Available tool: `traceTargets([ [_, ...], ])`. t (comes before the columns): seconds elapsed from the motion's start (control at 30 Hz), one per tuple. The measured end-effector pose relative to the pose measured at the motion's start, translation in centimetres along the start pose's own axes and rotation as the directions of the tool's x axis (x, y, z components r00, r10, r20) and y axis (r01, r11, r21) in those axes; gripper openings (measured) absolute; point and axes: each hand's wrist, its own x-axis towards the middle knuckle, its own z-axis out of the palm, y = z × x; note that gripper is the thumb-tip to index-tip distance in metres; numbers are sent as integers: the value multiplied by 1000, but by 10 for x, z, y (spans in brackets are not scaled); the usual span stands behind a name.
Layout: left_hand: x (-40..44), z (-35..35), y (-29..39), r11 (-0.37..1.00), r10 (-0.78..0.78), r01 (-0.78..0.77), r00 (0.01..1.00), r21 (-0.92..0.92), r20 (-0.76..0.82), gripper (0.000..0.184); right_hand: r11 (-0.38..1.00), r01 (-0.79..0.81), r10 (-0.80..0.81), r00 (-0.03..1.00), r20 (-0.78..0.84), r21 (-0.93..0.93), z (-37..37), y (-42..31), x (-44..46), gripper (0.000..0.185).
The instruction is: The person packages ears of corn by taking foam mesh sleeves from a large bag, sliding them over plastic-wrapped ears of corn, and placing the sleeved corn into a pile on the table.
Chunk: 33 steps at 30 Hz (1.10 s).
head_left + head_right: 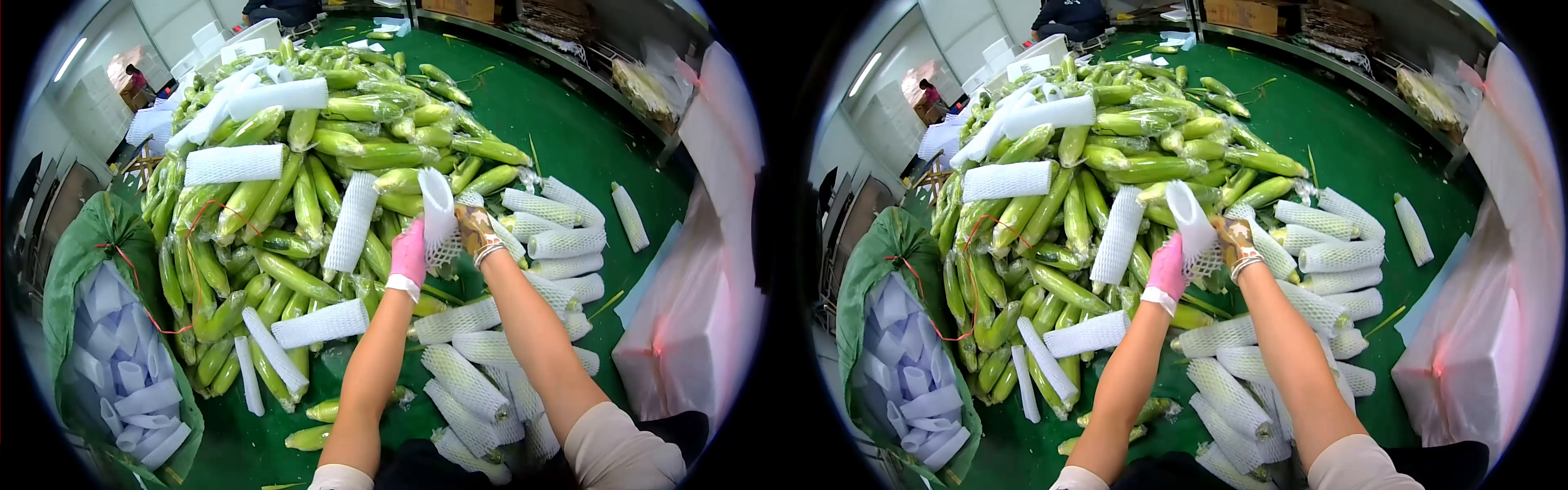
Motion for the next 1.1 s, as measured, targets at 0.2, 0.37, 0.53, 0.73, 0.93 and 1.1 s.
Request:
traceTargets([
  [0.2,25,-51,-96,682,433,-302,901,666,-34,35,721,-66,-66,984,-163,-690,-30,164,1,42],
  [0.37,1,-17,-69,119,297,-21,955,993,-15,31,484,220,-307,949,72,-847,-55,195,-1,57],
  [0.53,-14,-7,-87,423,403,-310,906,852,130,29,767,372,-113,881,460,-523,-84,-8,-118,69],
  [0.73,-14,19,74,-133,869,-103,466,986,166,32,688,45,32,995,92,-724,-190,-78,-130,24],
  [0.93,-38,-61,96,38,542,-105,838,994,68,35,175,417,-546,795,264,-892,-118,-37,-121,38],
  [1.1,-158,-65,77,868,91,-232,943,439,320,40,926,360,-263,831,490,-113,28,-65,-114,67],
])
